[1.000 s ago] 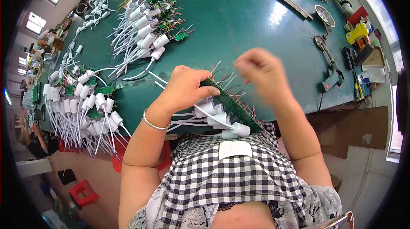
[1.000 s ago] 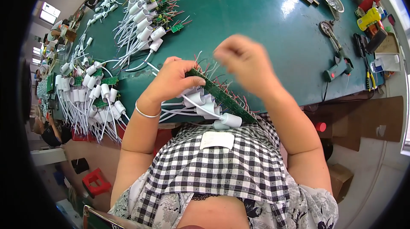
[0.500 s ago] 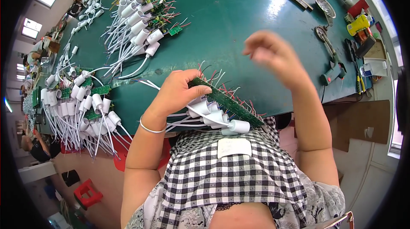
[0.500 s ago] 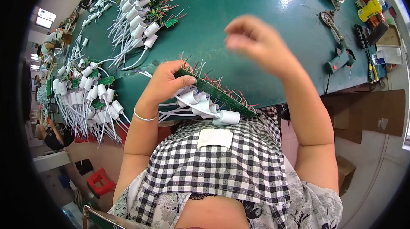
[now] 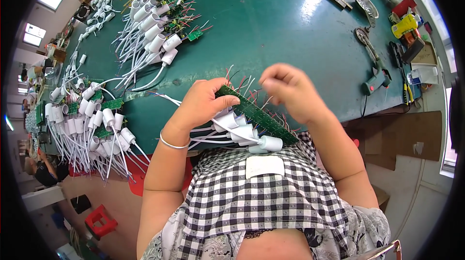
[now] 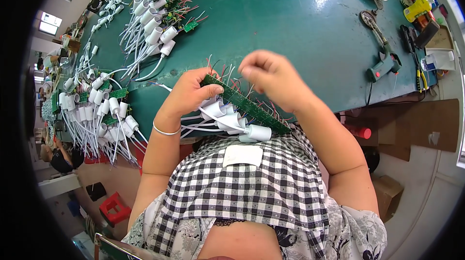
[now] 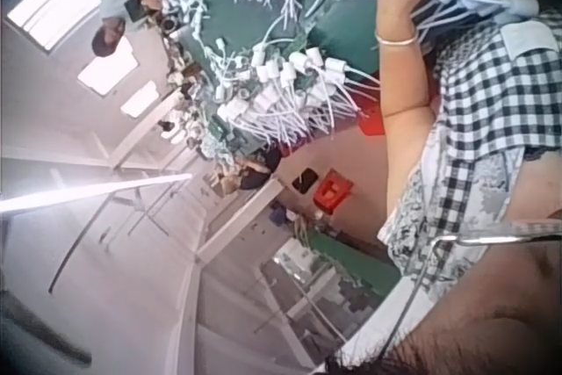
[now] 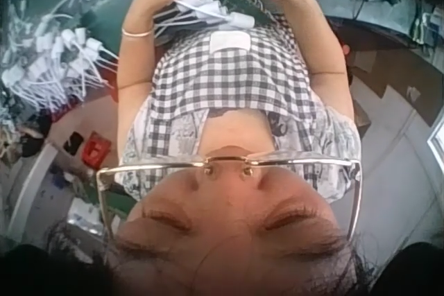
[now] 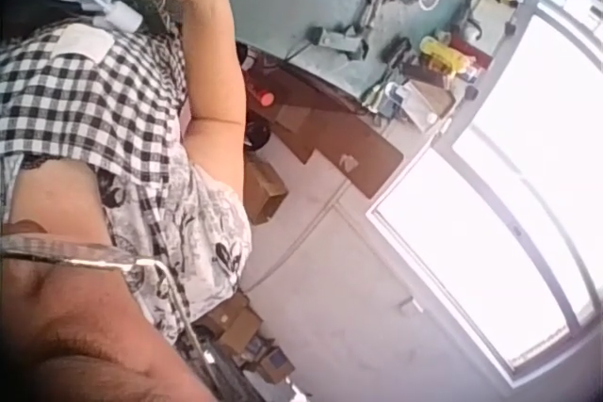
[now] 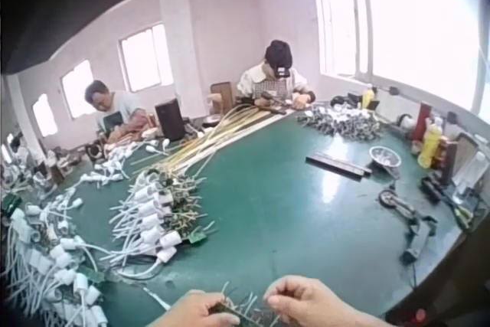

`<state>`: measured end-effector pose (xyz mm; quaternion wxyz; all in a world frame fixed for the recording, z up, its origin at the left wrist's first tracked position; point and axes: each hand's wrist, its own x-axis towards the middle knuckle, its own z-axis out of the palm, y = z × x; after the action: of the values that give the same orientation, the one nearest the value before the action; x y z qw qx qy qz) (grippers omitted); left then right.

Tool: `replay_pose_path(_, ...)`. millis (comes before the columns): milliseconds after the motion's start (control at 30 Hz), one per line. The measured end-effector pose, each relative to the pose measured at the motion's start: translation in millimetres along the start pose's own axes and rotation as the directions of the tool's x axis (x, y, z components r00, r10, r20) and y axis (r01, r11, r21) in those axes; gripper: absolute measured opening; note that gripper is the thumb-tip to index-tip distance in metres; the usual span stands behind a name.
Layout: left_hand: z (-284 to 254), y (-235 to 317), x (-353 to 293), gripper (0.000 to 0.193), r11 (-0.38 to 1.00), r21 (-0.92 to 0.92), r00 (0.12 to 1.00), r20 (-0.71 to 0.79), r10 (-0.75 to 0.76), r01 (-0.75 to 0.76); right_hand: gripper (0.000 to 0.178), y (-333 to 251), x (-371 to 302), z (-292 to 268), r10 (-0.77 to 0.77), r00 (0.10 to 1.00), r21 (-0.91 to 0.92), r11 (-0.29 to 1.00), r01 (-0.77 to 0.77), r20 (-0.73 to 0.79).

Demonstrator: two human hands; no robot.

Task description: The person solders wires onto a circuit board strip using a soldering iron, gathers electrical components across the table, and attaches plastic casings onto circuit board assemblies while aligning the attached wires by hand.

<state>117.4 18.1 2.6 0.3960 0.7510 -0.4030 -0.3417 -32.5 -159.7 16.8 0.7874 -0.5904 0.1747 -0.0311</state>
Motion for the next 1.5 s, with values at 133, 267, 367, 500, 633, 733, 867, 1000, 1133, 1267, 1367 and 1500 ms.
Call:
replay_pose_path(133, -2, 3, 1, 0.016, 0.998, 0.017, 0.998, 0.037, -0.053, 0.053, 0.015, -26, -3, -20, -0.27, 0.958, 0.288, 0.914, 0.286, -0.093)
replay_pose_path(267, 0, 1, 1, 0.017, 1.0, 0.006, 0.999, 0.024, -0.022, 0.022, 0.055, 4, -5, -21, -0.247, 0.965, -0.627, 0.739, 0.249, 0.092)
replay_pose_path(367, 1, 4, 1, 0.017, 0.999, 0.034, 0.999, 0.012, -0.043, 0.043, 0.052, 16, -2, 6, -0.08, 0.992, -0.675, 0.727, 0.128, 0.102)
replay_pose_path(500, -3, 1, 3, 0.018, 1.0, 0.026, 0.999, 0.055, -0.001, -0.001, 0.016, 34, 11, 18, -0.355, 0.93, -0.572, 0.745, 0.344, 0.096)
replay_pose_path(633, -3, -3, 4, 0.024, 0.986, 0.1, 0.991, 0.015, 0.134, -0.135, 0.006, 31, 4, 7, -0.624, 0.771, -0.57, 0.682, 0.458, -0.128)
replay_pose_path(733, -3, -7, 3, 0.023, 0.997, -0.043, 0.998, 0.002, 0.057, -0.057, 0.015, -1, -4, -48, -0.466, 0.859, 0.301, 0.805, 0.511, -0.211)
replay_pose_path(867, -4, -9, 4, 0.022, 0.988, -0.089, 0.992, -0.022, 0.126, -0.128, 0.019, 1, -16, -34, -0.167, 0.985, -0.51, 0.845, 0.163, 0.038)
replay_pose_path(1000, -5, -6, 4, 0.018, 0.993, -0.118, 0.998, 0.068, 0.01, -0.002, 0.022, 26, -7, -18, -0.179, 0.947, -0.55, 0.778, 0.302, 0.266)
replay_pose_path(1133, 0, -5, 3, 0.02, 0.986, -0.078, 0.99, -0.012, 0.143, -0.144, 0.019, 27, -3, -19, -0.178, 0.935, -0.453, 0.837, 0.308, 0.307)
replay_pose_path(1267, 0, -9, 3, 0.02, 0.989, -0.091, 0.993, 0.003, 0.12, -0.12, 0.016, 27, -2, -22, -0.205, 0.921, -0.452, 0.822, 0.345, 0.33)
replay_pose_path(1367, -1, -11, 4, 0.02, 0.989, -0.123, 0.996, 0.015, 0.089, -0.087, 0.012, 23, 1, -17, -0.156, 0.952, -0.567, 0.774, 0.283, 0.262)
replay_pose_path(1500, -4, -7, 6, 0.02, 0.988, -0.089, 0.992, 0.008, 0.125, -0.124, 0.006, 24, 2, -18, -0.093, 0.994, -0.642, 0.759, 0.111, 0.062)
